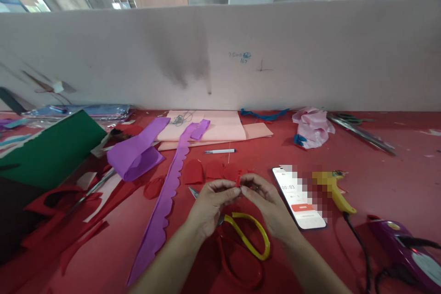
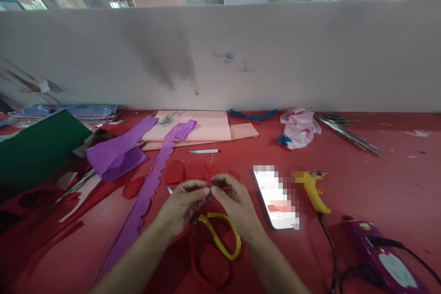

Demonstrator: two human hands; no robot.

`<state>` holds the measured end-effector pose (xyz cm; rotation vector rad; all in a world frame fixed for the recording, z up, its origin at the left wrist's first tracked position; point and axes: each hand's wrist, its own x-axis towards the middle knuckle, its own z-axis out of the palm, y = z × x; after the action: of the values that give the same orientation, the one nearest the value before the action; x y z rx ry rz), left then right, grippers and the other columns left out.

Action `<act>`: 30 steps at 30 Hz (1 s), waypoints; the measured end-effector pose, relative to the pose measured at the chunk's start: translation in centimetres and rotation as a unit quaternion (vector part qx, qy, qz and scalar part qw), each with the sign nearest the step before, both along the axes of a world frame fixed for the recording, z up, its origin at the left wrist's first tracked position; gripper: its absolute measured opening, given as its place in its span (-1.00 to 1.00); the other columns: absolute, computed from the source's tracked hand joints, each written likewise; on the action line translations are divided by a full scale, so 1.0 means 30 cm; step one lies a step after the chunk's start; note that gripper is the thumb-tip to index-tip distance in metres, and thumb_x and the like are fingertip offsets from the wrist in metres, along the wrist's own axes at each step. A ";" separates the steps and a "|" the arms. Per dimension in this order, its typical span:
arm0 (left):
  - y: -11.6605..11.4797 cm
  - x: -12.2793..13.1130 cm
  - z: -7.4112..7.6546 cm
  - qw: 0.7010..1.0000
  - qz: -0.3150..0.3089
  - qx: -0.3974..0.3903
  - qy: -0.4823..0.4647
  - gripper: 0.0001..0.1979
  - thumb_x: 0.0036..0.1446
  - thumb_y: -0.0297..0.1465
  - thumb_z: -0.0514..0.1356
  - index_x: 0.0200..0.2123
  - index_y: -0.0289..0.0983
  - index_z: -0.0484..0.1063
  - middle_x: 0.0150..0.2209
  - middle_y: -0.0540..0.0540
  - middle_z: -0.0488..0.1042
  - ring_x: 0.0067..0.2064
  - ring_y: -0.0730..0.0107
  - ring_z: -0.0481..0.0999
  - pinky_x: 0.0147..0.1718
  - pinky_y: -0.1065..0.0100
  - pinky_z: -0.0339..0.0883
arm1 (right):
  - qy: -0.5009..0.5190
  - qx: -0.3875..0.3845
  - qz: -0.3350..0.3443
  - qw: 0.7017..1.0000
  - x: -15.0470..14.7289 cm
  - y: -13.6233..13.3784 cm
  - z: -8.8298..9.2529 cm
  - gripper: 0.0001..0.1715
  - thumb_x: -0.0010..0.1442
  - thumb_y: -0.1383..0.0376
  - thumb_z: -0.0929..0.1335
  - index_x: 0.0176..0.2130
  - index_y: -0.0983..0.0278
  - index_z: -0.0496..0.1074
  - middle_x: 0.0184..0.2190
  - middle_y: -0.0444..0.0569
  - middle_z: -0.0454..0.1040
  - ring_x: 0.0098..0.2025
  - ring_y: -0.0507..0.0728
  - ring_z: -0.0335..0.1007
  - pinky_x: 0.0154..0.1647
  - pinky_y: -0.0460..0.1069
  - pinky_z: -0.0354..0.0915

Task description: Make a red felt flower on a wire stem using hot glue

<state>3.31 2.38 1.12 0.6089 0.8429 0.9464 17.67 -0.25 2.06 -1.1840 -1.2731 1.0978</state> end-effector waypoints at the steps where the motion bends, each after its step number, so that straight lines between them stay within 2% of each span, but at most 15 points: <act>1: 0.002 0.000 -0.003 1.000 0.019 0.011 0.002 -0.82 -0.29 -0.48 0.42 -0.50 -0.31 0.54 -0.47 -0.04 0.55 -0.41 0.49 0.50 -0.31 0.46 0.36 | 0.022 -0.002 0.002 1.000 -0.001 0.001 -0.001 -0.87 0.13 0.28 0.33 -0.25 0.23 0.42 -0.30 -0.07 0.48 -0.22 0.09 0.41 -0.18 -0.01 0.34; 3: 0.008 -0.002 -0.006 0.998 0.055 0.036 0.001 -0.82 -0.33 -0.51 0.43 -0.53 -0.29 0.55 -0.47 -0.01 0.55 -0.40 0.51 0.49 -0.30 0.48 0.33 | 0.040 0.000 0.009 0.999 -0.003 0.004 -0.001 -0.86 0.12 0.29 0.34 -0.25 0.22 0.43 -0.27 -0.07 0.50 -0.19 0.09 0.42 -0.12 -0.01 0.33; 6: 0.018 -0.005 -0.001 0.994 0.085 0.069 0.014 -0.83 -0.33 -0.51 0.42 -0.55 -0.29 0.55 -0.52 0.01 0.54 -0.45 0.52 0.46 -0.36 0.49 0.32 | 0.007 0.007 0.016 1.000 -0.014 0.003 0.002 -0.86 0.14 0.29 0.32 -0.24 0.23 0.42 -0.27 -0.06 0.51 -0.19 0.10 0.43 -0.11 0.01 0.32; 10: 0.022 -0.008 0.012 0.994 0.058 0.084 0.035 -0.85 -0.26 -0.47 0.40 -0.52 -0.31 0.53 -0.55 -0.02 0.53 -0.56 0.55 0.44 -0.54 0.54 0.27 | -0.114 0.035 -0.029 0.992 -0.003 -0.019 0.023 -0.83 0.16 0.31 0.29 -0.22 0.27 0.41 -0.30 -0.03 0.52 -0.25 0.10 0.44 -0.19 0.01 0.35; 12: 0.023 -0.012 0.014 0.996 0.063 0.063 0.026 -0.82 -0.28 -0.47 0.41 -0.51 -0.32 0.51 -0.56 -0.01 0.52 -0.58 0.56 0.44 -0.61 0.58 0.23 | -0.218 0.055 -0.063 0.972 0.055 -0.034 0.039 -0.81 0.18 0.32 0.26 -0.20 0.27 0.41 -0.32 -0.02 0.52 -0.30 0.09 0.44 -0.25 -0.01 0.35; 14: 0.028 -0.016 0.010 0.997 0.063 0.033 -0.011 -0.80 -0.28 -0.49 0.42 -0.50 -0.32 0.49 -0.54 -0.02 0.53 -0.58 0.57 0.45 -0.64 0.61 0.23 | -0.360 0.045 -0.116 0.925 0.162 -0.050 0.050 -0.77 0.20 0.29 0.23 -0.17 0.26 0.41 -0.29 0.01 0.52 -0.29 0.11 0.44 -0.25 0.00 0.34; 15: 0.031 -0.018 0.008 0.998 0.058 0.017 -0.028 -0.81 -0.26 -0.52 0.41 -0.50 -0.34 0.49 -0.54 -0.03 0.53 -0.58 0.59 0.44 -0.65 0.63 0.24 | -0.435 0.024 -0.165 0.885 0.231 -0.059 0.051 -0.75 0.20 0.27 0.22 -0.16 0.26 0.40 -0.26 0.03 0.51 -0.26 0.13 0.44 -0.22 0.02 0.33; 16: 0.034 -0.020 0.006 0.997 0.060 -0.004 -0.043 -0.83 -0.23 -0.54 0.39 -0.49 -0.35 0.48 -0.53 -0.05 0.53 -0.58 0.60 0.44 -0.66 0.65 0.25 | -0.514 -0.031 -0.214 0.830 0.304 -0.067 0.049 -0.72 0.20 0.25 0.21 -0.14 0.26 0.39 -0.22 0.03 0.50 -0.20 0.14 0.43 -0.15 0.03 0.31; 17: 0.037 -0.020 0.004 0.996 0.058 -0.028 -0.055 -0.84 -0.20 -0.58 0.37 -0.48 -0.35 0.48 -0.52 -0.06 0.54 -0.57 0.60 0.45 -0.64 0.66 0.29 | -0.542 -0.067 -0.243 0.802 0.377 -0.074 0.043 -0.71 0.19 0.25 0.22 -0.13 0.30 0.39 -0.19 0.10 0.49 -0.14 0.20 0.41 -0.10 0.08 0.27; 19: 0.041 -0.017 0.003 0.994 0.061 -0.066 -0.067 -0.87 -0.12 -0.65 0.30 -0.46 -0.36 0.47 -0.48 -0.08 0.54 -0.54 0.58 0.48 -0.60 0.64 0.37 | -0.573 -0.123 -0.274 0.763 0.503 -0.081 0.021 -0.66 0.13 0.25 0.26 -0.14 0.40 0.39 -0.21 0.25 0.47 -0.14 0.32 0.40 -0.09 0.19 0.23; 21: 0.043 -0.012 0.002 0.991 0.066 -0.088 -0.073 -0.85 -0.08 -0.70 0.24 -0.45 -0.37 0.46 -0.43 -0.10 0.55 -0.47 0.50 0.54 -0.54 0.60 0.44 | -0.587 -0.172 -0.285 0.738 0.585 -0.077 -0.010 -0.64 0.08 0.26 0.30 -0.16 0.45 0.40 -0.25 0.31 0.46 -0.19 0.35 0.42 -0.15 0.19 0.25; 25: 0.046 -0.011 -0.007 0.990 0.068 -0.092 -0.079 -0.84 -0.07 -0.73 0.22 -0.46 -0.39 0.46 -0.38 -0.14 0.56 -0.37 0.41 0.58 -0.46 0.55 0.48 | -0.587 -0.213 -0.278 0.729 0.629 -0.051 -0.070 -0.62 0.03 0.26 0.33 -0.18 0.47 0.41 -0.21 0.35 0.43 -0.24 0.33 0.45 -0.24 0.11 0.28; 30: 0.050 -0.027 -0.023 0.996 0.026 -0.032 -0.084 -0.87 -0.12 -0.60 0.31 -0.42 -0.38 0.49 -0.44 -0.08 0.53 -0.52 0.54 0.48 -0.66 0.59 0.28 | -0.556 -0.203 -0.304 0.746 0.627 -0.035 -0.081 -0.65 -0.03 0.30 0.36 -0.24 0.50 0.44 -0.21 0.36 0.43 -0.21 0.34 0.45 -0.28 0.06 0.27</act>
<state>2.50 3.89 0.44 0.4473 0.7380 0.9988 36.47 -1.31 -0.37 -2.5817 -1.2793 0.0513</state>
